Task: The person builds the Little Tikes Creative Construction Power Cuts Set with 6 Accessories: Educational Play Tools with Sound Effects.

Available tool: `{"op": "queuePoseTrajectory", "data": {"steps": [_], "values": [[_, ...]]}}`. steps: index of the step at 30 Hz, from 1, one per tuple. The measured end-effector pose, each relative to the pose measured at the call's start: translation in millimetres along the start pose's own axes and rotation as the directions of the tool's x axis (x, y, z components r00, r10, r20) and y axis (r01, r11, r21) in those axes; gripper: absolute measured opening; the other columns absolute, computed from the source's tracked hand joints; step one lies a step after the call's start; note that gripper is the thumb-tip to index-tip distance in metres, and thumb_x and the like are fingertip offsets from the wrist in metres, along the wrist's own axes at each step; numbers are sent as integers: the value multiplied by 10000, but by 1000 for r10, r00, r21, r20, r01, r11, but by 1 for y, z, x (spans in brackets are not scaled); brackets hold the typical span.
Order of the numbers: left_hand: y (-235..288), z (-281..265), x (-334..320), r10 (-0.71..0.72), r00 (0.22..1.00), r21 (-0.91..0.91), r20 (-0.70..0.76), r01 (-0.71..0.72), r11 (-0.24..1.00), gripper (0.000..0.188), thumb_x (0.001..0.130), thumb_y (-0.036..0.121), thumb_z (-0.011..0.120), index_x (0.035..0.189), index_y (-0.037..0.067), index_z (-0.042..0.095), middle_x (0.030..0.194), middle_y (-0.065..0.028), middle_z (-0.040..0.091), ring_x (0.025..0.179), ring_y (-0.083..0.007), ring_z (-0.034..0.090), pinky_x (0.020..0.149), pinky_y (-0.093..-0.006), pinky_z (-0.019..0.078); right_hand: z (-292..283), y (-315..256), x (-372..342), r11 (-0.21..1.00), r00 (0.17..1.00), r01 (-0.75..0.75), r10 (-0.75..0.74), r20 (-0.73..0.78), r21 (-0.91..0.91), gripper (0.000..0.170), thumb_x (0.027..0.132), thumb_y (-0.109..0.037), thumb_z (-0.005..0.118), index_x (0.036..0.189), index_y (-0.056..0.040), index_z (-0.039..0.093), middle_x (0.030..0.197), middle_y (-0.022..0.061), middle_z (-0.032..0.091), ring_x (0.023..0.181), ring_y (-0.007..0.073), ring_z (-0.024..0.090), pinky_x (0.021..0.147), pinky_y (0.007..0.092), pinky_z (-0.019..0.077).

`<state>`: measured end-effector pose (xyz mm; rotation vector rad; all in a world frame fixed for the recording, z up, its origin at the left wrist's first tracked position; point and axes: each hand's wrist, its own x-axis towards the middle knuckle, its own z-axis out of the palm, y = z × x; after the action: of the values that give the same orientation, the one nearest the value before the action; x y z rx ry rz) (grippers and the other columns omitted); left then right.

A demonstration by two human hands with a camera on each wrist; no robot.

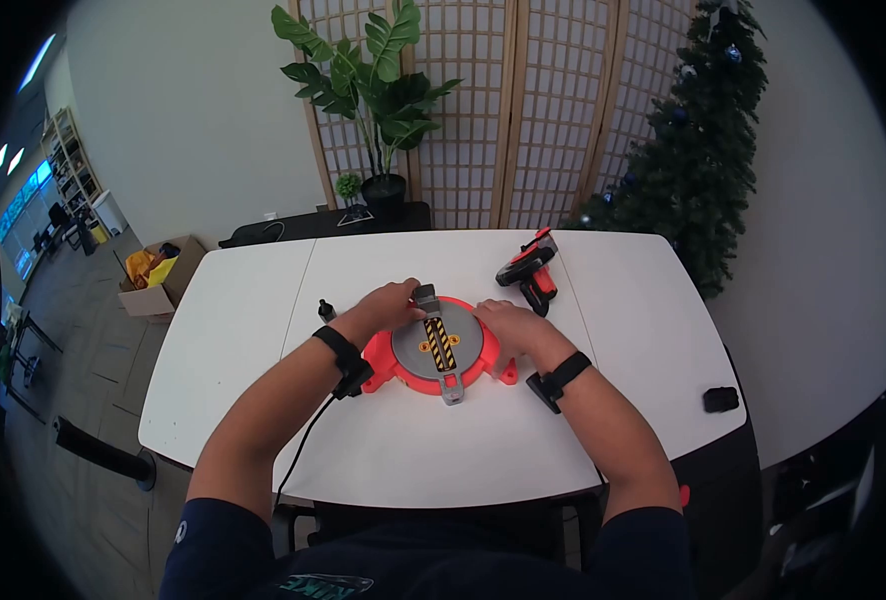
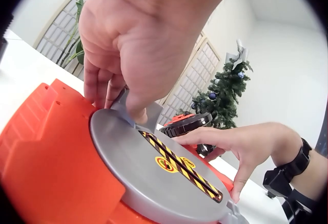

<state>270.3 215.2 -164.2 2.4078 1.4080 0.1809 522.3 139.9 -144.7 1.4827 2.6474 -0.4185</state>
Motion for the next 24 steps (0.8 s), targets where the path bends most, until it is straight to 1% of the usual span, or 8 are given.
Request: {"op": "queuePoseTrajectory", "data": {"steps": [3, 4, 6, 10, 12, 21, 24], "values": [[-4, 5, 7, 38, 999, 49, 14, -39, 998, 491, 896, 301, 692, 1271, 34, 522, 1098, -204, 687, 1055, -368, 655, 901, -439, 516, 1, 2, 0, 1000, 1000, 6, -6, -3, -3, 1109, 450, -262, 962, 1393, -12, 435, 1394, 170, 489, 1284, 345, 471, 1058, 381, 428], [-3, 8, 5, 39, 999, 50, 13, -40, 998, 491, 896, 301, 692, 1271, 34, 522, 1098, -204, 687, 1055, -368, 655, 901, -439, 516, 4, 1, 0, 1000, 1000, 6, -6, -6, -4, 1109, 450, -262, 962, 1393, -12, 435, 1394, 170, 489, 1284, 345, 471, 1058, 381, 428], [0, 7, 7, 74, 997, 10, 0, -74, 997, 469, 886, 287, 699, 1246, 45, 521, 1076, -171, 697, 1061, -346, 653, 905, -435, 511, 3, 1, 1, 1000, 1000, -10, 10, 11, 6, 1132, 447, -265, 964, 1409, -14, 424, 1428, 172, 467, 1309, 344, 456, 1077, 377, 417], [8, 5, 13, 74, 997, 26, 13, -74, 997, 470, 894, 282, 683, 1270, 58, 510, 1084, -162, 698, 1063, -346, 653, 913, -432, 508, 4, 5, 1, 1000, 1000, -11, 11, -10, 15, 1155, 442, -265, 967, 1423, -14, 413, 1459, 172, 445, 1331, 347, 439, 1092, 375, 407], [5, 5, 13, 95, 995, 54, 42, -97, 994, 535, 921, 293, 657, 1380, 92, 469, 1120, -208, 685, 1078, -374, 647, 923, -446, 508, 7, 5, 0, 1000, 1000, 1, 0, -18, 8, 1169, 439, -277, 970, 1429, -13, 407, 1472, 172, 435, 1344, 349, 429, 1100, 376, 401], [3, 5, 11, 66, 997, 62, 30, -67, 996, 563, 918, 323, 661, 1402, 113, 463, 1146, -216, 677, 1080, -378, 648, 924, -446, 512, 7, 5, 3, 1000, 1000, -20, 20, 1, 4, 1187, 424, -294, 977, 1427, -14, 407, 1457, 163, 444, 1330, 347, 436, 1093, 380, 406], [-1, 6, 11, 88, 996, 46, 12, -88, 995, 554, 920, 327, 660, 1396, 118, 471, 1147, -218, 676, 1079, -379, 649, 924, -448, 512, 8, 7, 3, 1000, 1000, -19, 19, 0, 2, 1187, 425, -294, 977, 1428, -18, 406, 1451, 154, 448, 1330, 343, 434, 1089, 382, 411]]}}
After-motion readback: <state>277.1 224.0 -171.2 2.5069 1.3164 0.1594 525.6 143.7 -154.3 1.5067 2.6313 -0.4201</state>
